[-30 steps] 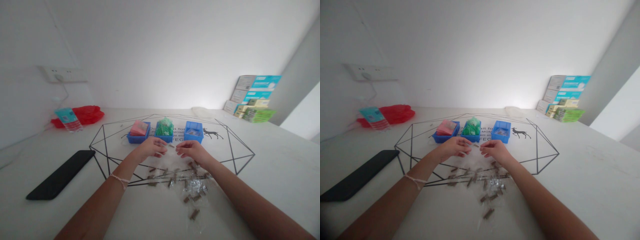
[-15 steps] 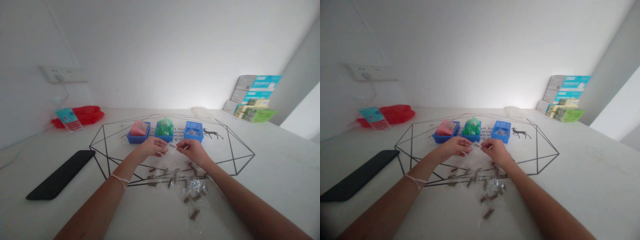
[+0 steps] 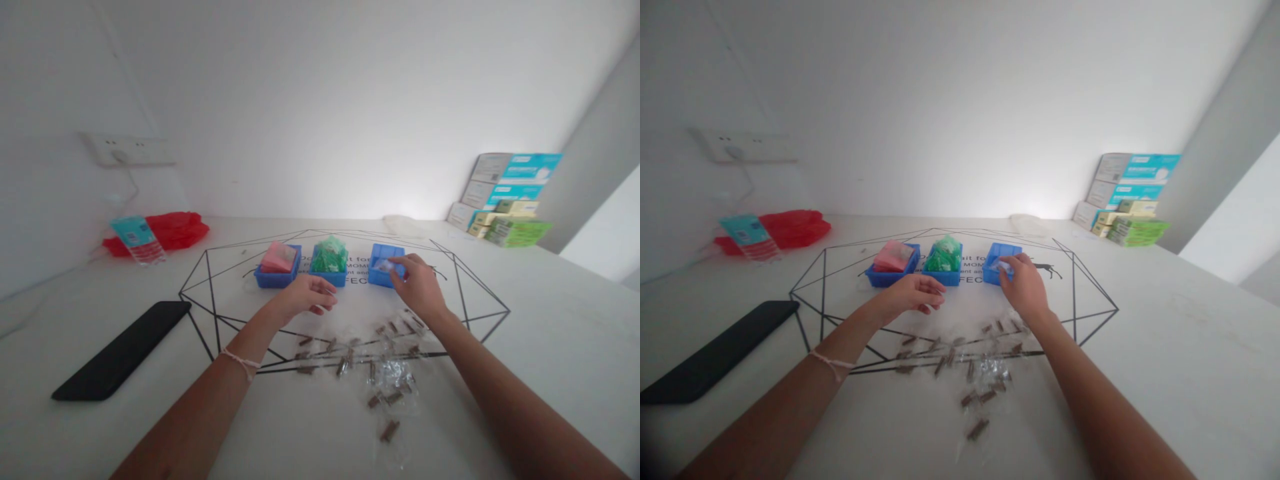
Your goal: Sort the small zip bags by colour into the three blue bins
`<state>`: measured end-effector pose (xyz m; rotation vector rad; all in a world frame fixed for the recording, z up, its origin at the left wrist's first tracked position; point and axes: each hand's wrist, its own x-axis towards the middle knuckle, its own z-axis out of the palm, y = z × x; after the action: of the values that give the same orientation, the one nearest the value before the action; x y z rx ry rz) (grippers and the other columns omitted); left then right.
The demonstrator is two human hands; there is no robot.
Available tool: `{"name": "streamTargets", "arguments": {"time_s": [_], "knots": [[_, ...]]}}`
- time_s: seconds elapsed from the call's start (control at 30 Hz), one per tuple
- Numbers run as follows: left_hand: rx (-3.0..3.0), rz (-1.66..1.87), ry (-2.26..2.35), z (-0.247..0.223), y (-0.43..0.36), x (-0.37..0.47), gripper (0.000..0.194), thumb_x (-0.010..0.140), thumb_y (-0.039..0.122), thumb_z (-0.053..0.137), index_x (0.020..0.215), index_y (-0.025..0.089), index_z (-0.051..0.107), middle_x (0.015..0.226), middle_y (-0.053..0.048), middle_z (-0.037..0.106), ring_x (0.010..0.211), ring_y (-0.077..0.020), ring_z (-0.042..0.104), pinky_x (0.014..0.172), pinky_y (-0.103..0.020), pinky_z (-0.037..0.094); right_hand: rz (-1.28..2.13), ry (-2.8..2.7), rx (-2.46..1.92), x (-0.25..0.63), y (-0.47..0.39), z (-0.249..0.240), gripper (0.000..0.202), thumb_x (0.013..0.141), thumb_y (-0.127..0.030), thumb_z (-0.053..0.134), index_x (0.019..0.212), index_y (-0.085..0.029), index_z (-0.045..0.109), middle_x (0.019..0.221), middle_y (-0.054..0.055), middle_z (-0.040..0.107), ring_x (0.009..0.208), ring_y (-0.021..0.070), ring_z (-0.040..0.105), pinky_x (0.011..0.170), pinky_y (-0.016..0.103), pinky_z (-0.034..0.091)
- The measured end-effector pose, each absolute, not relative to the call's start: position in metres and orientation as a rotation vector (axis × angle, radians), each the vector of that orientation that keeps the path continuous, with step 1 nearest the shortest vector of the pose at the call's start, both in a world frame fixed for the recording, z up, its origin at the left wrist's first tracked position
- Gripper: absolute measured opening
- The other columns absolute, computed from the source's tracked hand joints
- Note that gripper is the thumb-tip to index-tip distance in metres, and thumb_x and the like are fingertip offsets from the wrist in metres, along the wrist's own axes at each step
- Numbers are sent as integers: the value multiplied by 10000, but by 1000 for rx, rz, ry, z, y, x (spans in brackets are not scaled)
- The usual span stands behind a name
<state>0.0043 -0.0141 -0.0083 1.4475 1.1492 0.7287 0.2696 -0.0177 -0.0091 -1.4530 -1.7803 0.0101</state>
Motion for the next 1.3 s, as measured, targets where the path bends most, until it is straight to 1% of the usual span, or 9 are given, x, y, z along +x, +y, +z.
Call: {"name": "streamTargets", "arguments": {"time_s": [0.13, 0.23, 0.3, 0.43, 0.57, 0.8, 1.03, 1.2, 1.3], "knots": [[1484, 704, 1150, -11, -13, 4, 331, 578, 288, 852, 852, 159, 720, 756, -42, 702, 688, -165, 654, 598, -277, 494, 491, -2158, -1277, 248, -34, -10, 170, 806, -310, 706, 915, -199, 774, 851, 65, 716, 665, 186, 609, 670, 320, 490], [1499, 684, 1158, -12, -12, 4, 337, 577, 289, 849, 861, 154, 727, 762, -43, 705, 679, -161, 651, 590, -271, 485, 734, -2401, -1058, 236, -45, -13, 313, 662, -315, 846, 958, -238, 783, 945, 55, 688, 821, 203, 634, 741, 304, 498], [1512, 669, 1152, -14, -11, 3, 343, 580, 297, 849, 867, 153, 730, 770, -47, 710, 669, -160, 649, 583, -270, 479, 818, -2468, -994, 233, -48, -14, 286, 633, -271, 861, 906, -235, 784, 965, 53, 668, 888, 205, 627, 788, 298, 492], [1529, 648, 1151, -14, -12, 3, 338, 615, 328, 842, 886, 155, 739, 760, -53, 719, 662, -162, 652, 594, -273, 485, 1064, -2273, -1108, 235, -44, -17, 125, 688, -247, 795, 771, -194, 717, 715, 3, 636, 657, 144, 571, 594, 244, 448], [1536, 554, 1091, -10, -16, 5, 316, 684, 402, 808, 880, 158, 766, 835, -86, 747, 708, -174, 670, 636, -285, 508, 1318, -1890, -1144, 237, -37, -20, 189, 703, -322, 772, 754, -175, 664, 591, -26, 616, 507, 106, 519, 479, 217, 393], [1634, 490, 1010, -12, -19, 9, 272, 664, 406, 813, 816, 181, 782, 752, -52, 738, 635, -150, 629, 582, -260, 474, 1171, -1809, -1070, 235, -33, -24, 261, 708, -419, 775, 740, -178, 681, 658, 12, 673, 590, 136, 578, 531, 238, 426], [1570, 613, 1075, -10, -19, 13, 278, 633, 385, 812, 752, 140, 753, 707, -81, 734, 638, -170, 660, 598, -269, 484, 855, -1952, -1171, 233, -32, -25, 219, 762, -386, 730, 838, -181, 730, 760, 34, 703, 679, 159, 606, 597, 260, 462], [1580, 696, 1181, -6, -15, 8, 257, 615, 369, 825, 700, 146, 729, 681, -80, 727, 640, -174, 656, 584, -268, 476, 729, -1918, -1206, 235, -29, -24, 90, 746, -287, 728, 742, -199, 749, 764, 35, 698, 683, 159, 595, 623, 268, 464], [1560, 762, 1181, -1, -16, 4, 260, 638, 389, 812, 719, 159, 722, 725, -73, 731, 688, -172, 655, 599, -263, 472, 804, -1804, -1183, 233, -30, -21, 108, 751, -303, 733, 766, -199, 754, 757, 30, 698, 659, 152, 592, 609, 264, 467]]}}
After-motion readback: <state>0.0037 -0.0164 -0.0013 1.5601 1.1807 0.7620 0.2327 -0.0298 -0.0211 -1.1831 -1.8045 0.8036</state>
